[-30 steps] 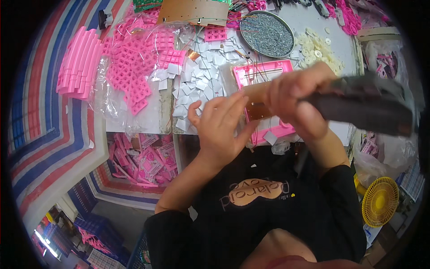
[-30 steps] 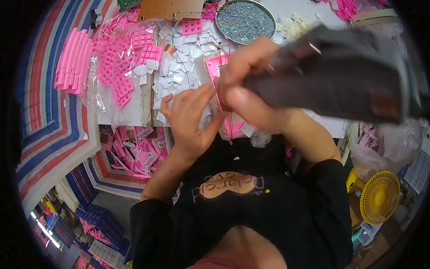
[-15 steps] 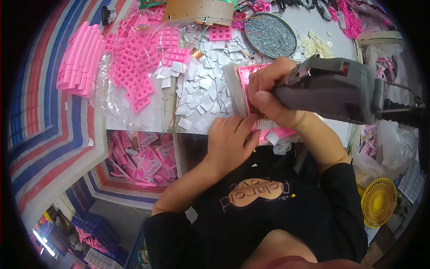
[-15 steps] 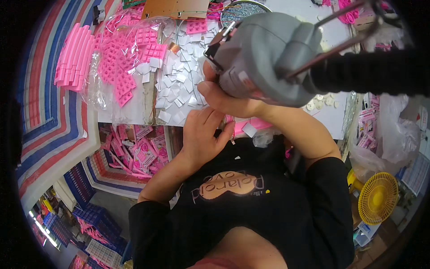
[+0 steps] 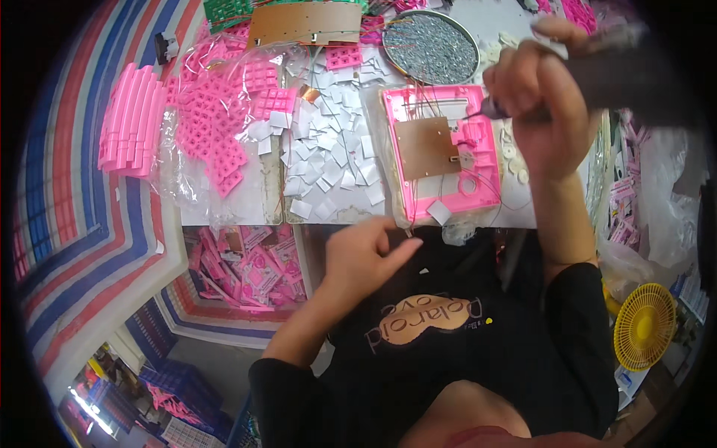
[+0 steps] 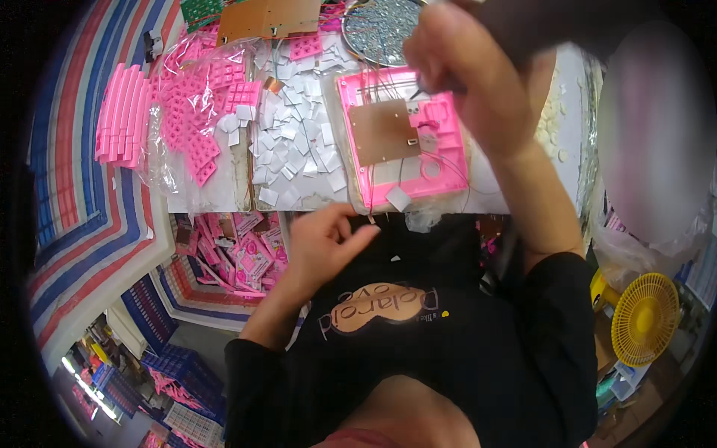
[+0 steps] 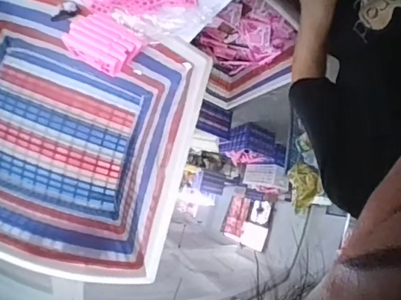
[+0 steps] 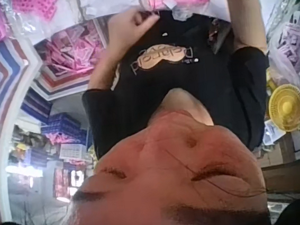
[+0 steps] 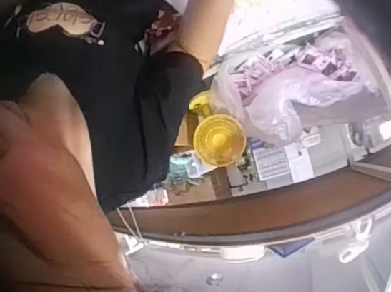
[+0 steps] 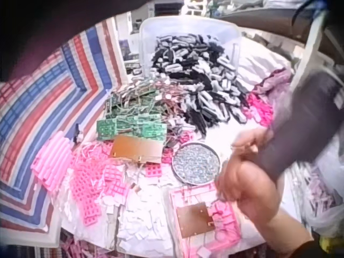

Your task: Assembling electronic components and circuit boards into a pink plastic toy casing using a hot glue gun.

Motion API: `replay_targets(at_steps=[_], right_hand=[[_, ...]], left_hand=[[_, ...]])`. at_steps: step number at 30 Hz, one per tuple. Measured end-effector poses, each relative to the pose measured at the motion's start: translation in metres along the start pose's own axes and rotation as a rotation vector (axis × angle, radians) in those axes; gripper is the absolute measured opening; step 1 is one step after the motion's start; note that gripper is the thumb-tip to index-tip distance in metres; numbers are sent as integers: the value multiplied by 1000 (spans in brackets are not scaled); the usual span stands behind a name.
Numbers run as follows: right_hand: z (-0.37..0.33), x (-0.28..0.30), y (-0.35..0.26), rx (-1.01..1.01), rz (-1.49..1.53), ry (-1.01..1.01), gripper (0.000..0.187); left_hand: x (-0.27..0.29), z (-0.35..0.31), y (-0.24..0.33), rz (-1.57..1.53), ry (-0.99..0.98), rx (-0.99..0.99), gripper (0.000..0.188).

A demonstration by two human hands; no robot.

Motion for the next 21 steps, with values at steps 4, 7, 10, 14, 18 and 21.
replay_targets(at_steps=[4, 7, 10, 14, 18, 21], right_hand=[[2, 10, -19, -76, -218, 105, 50], [-20, 16, -17, 181, -721, 250, 48], [-80, 23, -29, 78, -1082, -166, 49], [-110, 4, -8, 4, -1014, -693, 39], [-105, 11, 6, -61, -1007, -562, 22], [-96, 21, 13, -303, -840, -276, 16]], left_hand=[[-30, -11, -9, -163, -130, 100, 23], [-27, -14, -10, -328, -88, 183, 19], [-13, -14, 5, -203, -37, 74, 16], [-4, 19, 38, 205, 64, -326, 16], [-2, 40, 38, 202, 105, -430, 19], [-1, 56, 47, 287, 108, -437, 15]])
Point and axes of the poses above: each hand's wrist, its own z-axis towards the middle knuckle, its own x-axis out of the back of the hand, y = z × x, the point moved 2 cm from there along z, towards the middle knuckle, and after that the axes turned 6 degrees about -z, right-handed, at the moved point
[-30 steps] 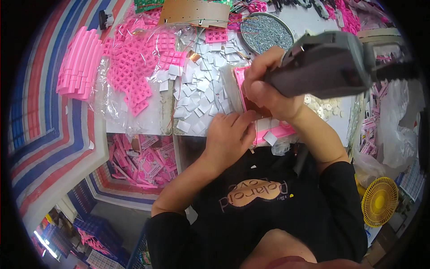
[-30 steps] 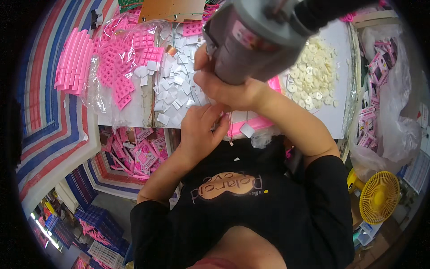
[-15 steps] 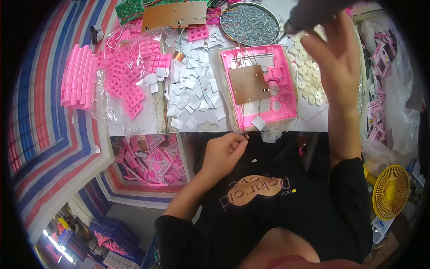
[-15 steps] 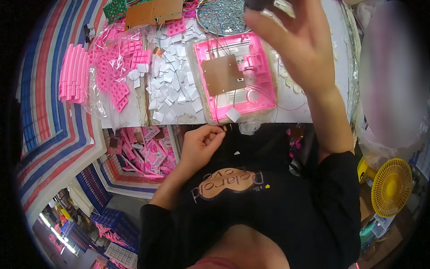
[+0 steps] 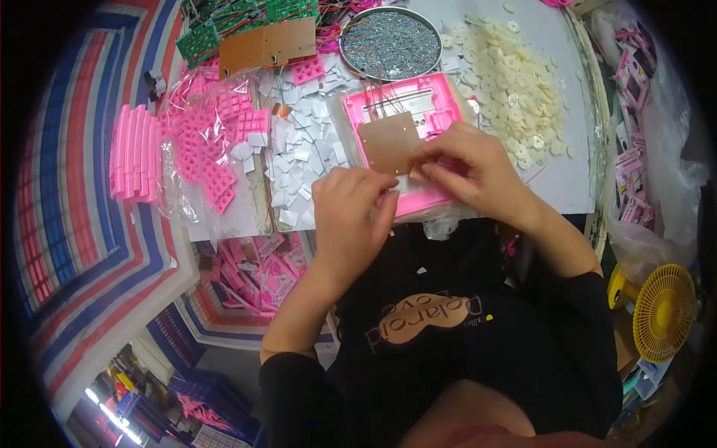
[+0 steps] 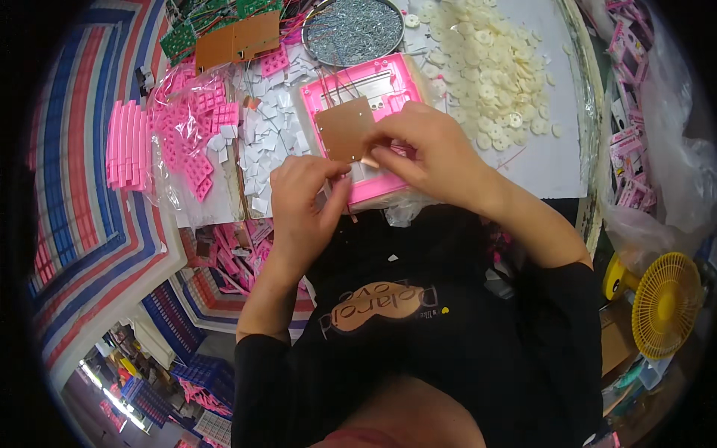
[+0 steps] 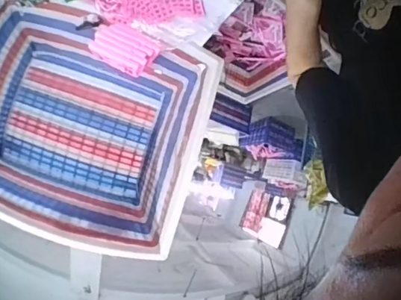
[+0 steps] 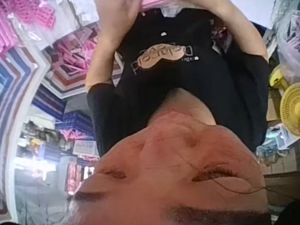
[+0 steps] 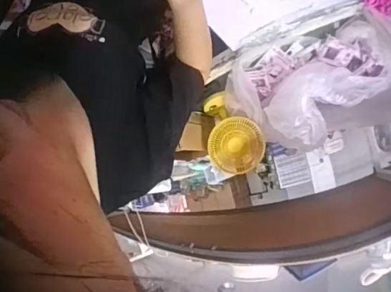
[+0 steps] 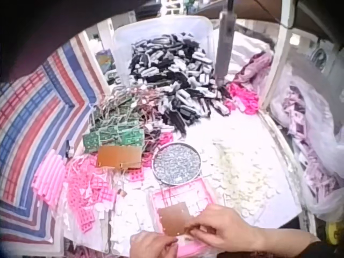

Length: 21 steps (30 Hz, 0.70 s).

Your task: Assembling electronic components and circuit boards into a pink plastic toy casing using a hot glue gun.

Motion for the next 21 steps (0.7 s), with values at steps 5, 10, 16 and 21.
replay_targets(at_steps=[5, 10, 16, 21], right_hand=[[1, -3, 1, 27, 90, 38, 13], [1, 0, 0, -43, 140, -31, 12], [2, -2, 0, -5, 127, -52, 10], [2, 0, -1, 86, 134, -79, 10]], left_hand=[[-13, 16, -4, -70, -18, -42, 12], [-8, 17, -8, -165, -96, -28, 13], [-3, 19, -10, -208, -156, -11, 11], [-6, 19, -6, -182, -55, 31, 9]])
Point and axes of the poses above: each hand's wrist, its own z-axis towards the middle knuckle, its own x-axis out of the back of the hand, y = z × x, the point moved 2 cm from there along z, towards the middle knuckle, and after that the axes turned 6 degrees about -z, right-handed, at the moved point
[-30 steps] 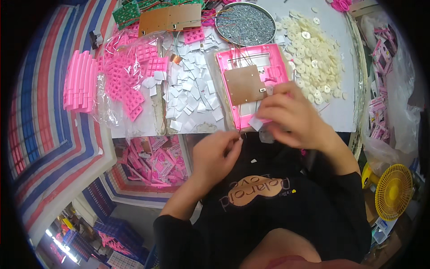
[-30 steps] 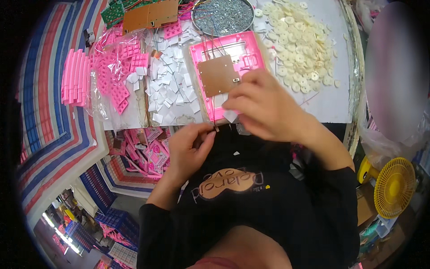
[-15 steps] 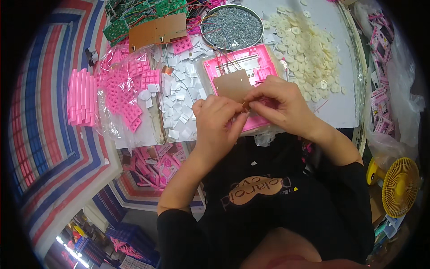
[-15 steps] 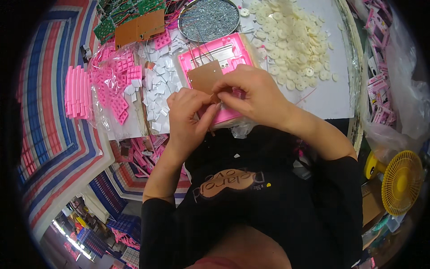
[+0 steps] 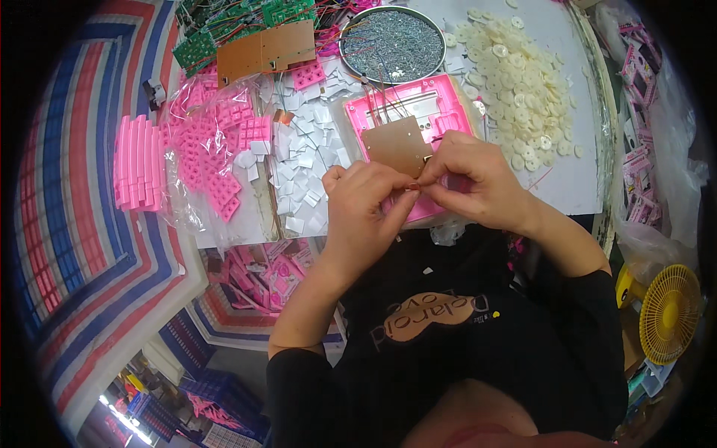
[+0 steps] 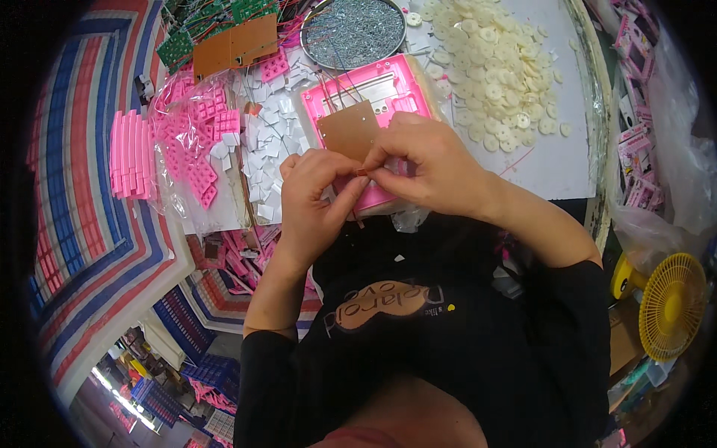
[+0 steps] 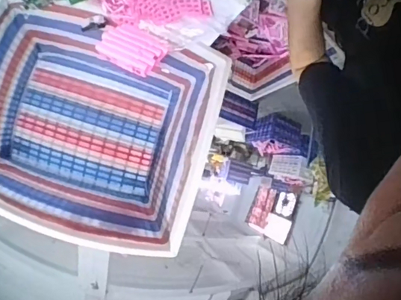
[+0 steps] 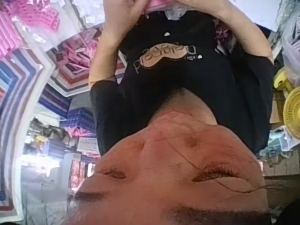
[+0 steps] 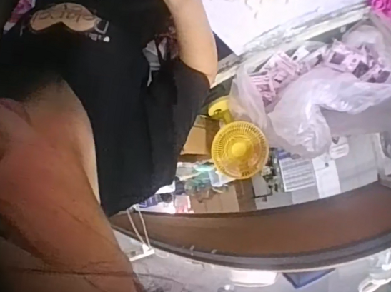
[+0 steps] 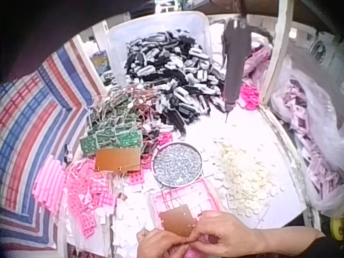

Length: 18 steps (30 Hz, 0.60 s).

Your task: Assembling electronic components and circuit boards into a pink plastic toy casing using a hot glue gun.

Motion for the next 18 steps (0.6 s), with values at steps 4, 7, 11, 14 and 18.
replay_targets(at_steps=[4, 7, 11, 14, 18], right_hand=[[-1, -1, 5, 13, 28, -6, 10], [0, -3, 7, -17, 39, 9, 10], [1, -9, 7, -11, 12, 28, 10], [0, -7, 4, -71, 38, 0, 12], [3, -3, 4, -170, 66, -22, 14]], left_hand=[[-1, 0, -1, -48, 22, 16, 8], [-2, 0, -1, -64, 35, 42, 8], [-11, -2, -2, -44, 116, 25, 13], [-12, -5, -8, 103, 155, -60, 18], [-6, -5, -1, 93, 161, -3, 21]])
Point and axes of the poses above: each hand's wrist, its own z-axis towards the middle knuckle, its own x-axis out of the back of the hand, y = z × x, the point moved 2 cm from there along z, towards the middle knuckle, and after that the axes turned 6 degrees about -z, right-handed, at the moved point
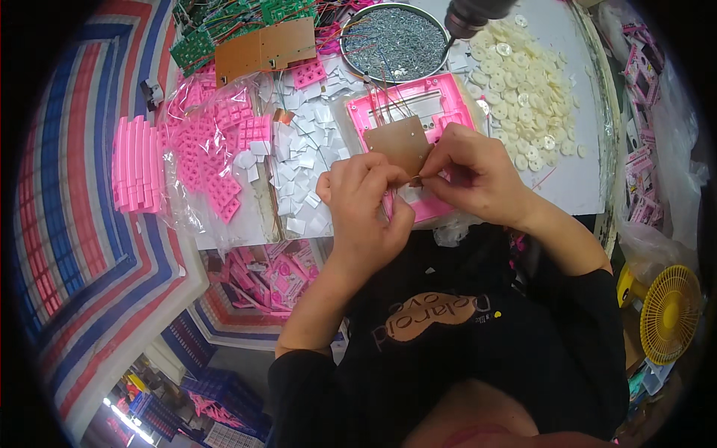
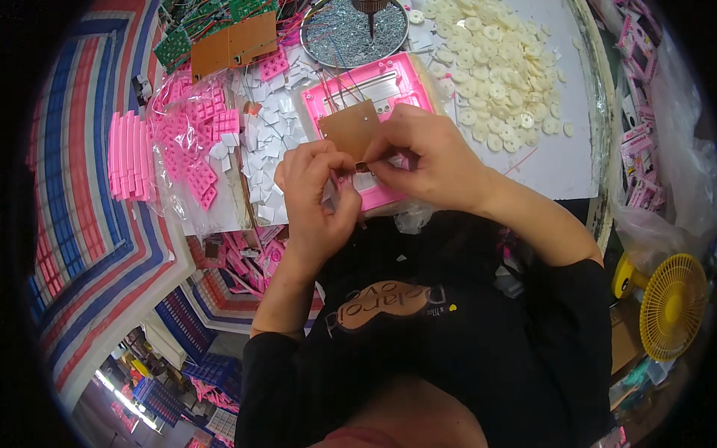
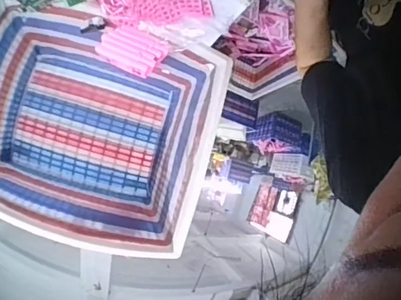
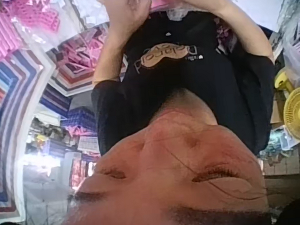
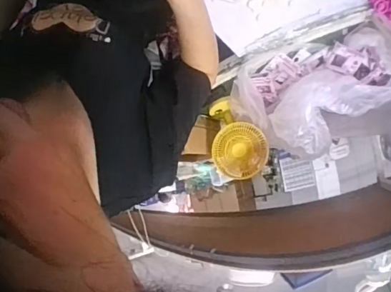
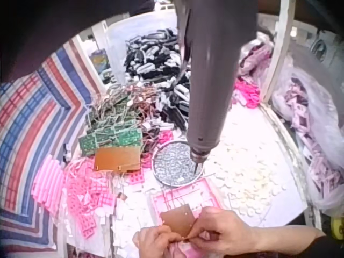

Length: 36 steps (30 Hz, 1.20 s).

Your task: Assembling electronic components and circuit boards into a pink plastic toy casing using a hot glue gun.

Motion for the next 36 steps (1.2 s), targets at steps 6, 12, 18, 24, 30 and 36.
replay_targets(at_steps=[6, 12, 18, 24, 30, 36], right_hand=[[-1, -3, 4, 1, 52, 48, 12], [-1, -3, 0, -10, 138, 22, 10], [-2, -2, -3, -10, 117, 21, 9], [0, -4, -2, 163, -83, 91, 11], [-1, -4, -3, 115, -57, 97, 11], [0, -4, -5, 110, -72, 97, 12]], left_hand=[[2, -2, 2, -9, -36, 19, 21], [2, -4, 2, -59, -45, 43, 19], [2, -4, 4, -45, -36, 22, 17], [-1, -7, 1, -90, -33, 43, 19], [2, -5, 7, -61, -30, 50, 19], [-1, -7, 2, -99, -24, 58, 18]])
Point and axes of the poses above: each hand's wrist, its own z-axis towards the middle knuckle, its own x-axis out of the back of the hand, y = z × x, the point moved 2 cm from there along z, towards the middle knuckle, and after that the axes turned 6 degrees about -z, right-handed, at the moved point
